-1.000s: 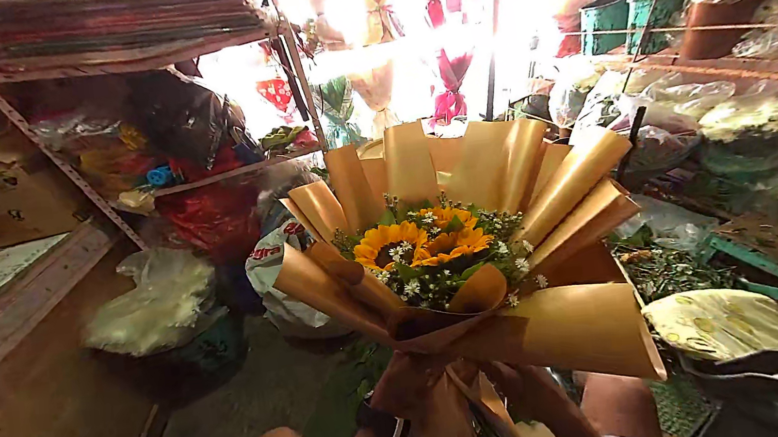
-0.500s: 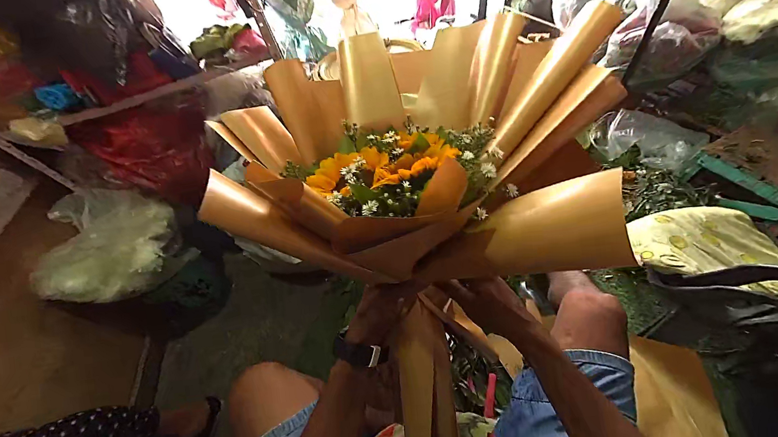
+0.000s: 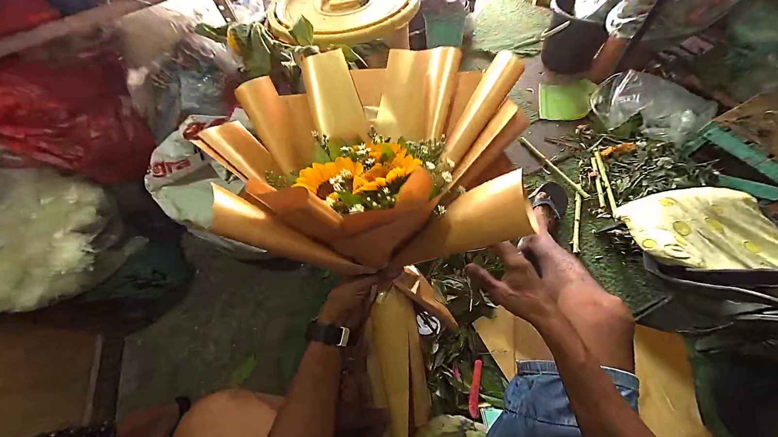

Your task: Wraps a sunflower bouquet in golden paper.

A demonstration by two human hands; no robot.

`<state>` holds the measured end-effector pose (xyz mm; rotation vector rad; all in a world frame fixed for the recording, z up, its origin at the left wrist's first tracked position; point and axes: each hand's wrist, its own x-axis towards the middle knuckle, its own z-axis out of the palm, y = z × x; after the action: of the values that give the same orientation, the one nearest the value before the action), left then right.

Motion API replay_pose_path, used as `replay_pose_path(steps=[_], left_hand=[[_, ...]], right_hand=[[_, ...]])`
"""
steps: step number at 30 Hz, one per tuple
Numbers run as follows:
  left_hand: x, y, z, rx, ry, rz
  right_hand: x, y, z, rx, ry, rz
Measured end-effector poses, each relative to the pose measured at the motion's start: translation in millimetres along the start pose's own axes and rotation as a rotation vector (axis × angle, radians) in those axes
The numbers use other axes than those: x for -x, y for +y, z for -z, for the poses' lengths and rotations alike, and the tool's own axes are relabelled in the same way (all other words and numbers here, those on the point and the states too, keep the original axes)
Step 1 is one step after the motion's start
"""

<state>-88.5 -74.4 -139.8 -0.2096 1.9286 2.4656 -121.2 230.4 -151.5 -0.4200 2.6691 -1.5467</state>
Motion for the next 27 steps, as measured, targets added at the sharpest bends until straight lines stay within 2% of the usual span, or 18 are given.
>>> replay_pose_path(steps=[2, 3, 5, 8, 10, 14, 16, 19, 22, 24, 27], left_hand=[[-15, -22, 7, -0.043, 0.043, 0.075], [-22, -32, 9, -0.049, 0.055, 0.110], [-34, -50, 11, -0.008, 0.052, 0.141], [-44, -69, 10, 0.114, 0.024, 0.146], [-48, -76, 8, 0.114, 0.033, 0.156], [-53, -98, 12, -0.065, 0.058, 0.198], [-56, -103, 14, -0.046, 0.051, 0.202], [-62, -101, 18, 0.039, 0.048, 0.173], [-71, -98, 24, 0.072, 0.031, 0.162], [-77, -97, 24, 0.078, 0.035, 0.166], [-84, -98, 24, 0.073, 0.061, 0.175]], right_hand=[[-7, -15, 11, -0.144, 0.241, 0.174], [-12, -24, 20, -0.214, 0.243, 0.231], [-25, -38, 41, -0.205, 0.109, 0.259], [-49, -47, 58, -0.145, -0.054, 0.209], [-64, -55, 59, -0.124, -0.071, 0.181], [-93, -90, 52, 0.059, -0.114, 0.146], [-99, -98, 48, 0.028, -0.136, 0.144], [-90, -83, 62, -0.084, -0.098, 0.033], [-76, -50, 68, -0.173, 0.110, -0.069], [-68, -36, 59, -0.252, 0.185, -0.091], [-66, -25, 39, -0.254, 0.135, -0.064]])
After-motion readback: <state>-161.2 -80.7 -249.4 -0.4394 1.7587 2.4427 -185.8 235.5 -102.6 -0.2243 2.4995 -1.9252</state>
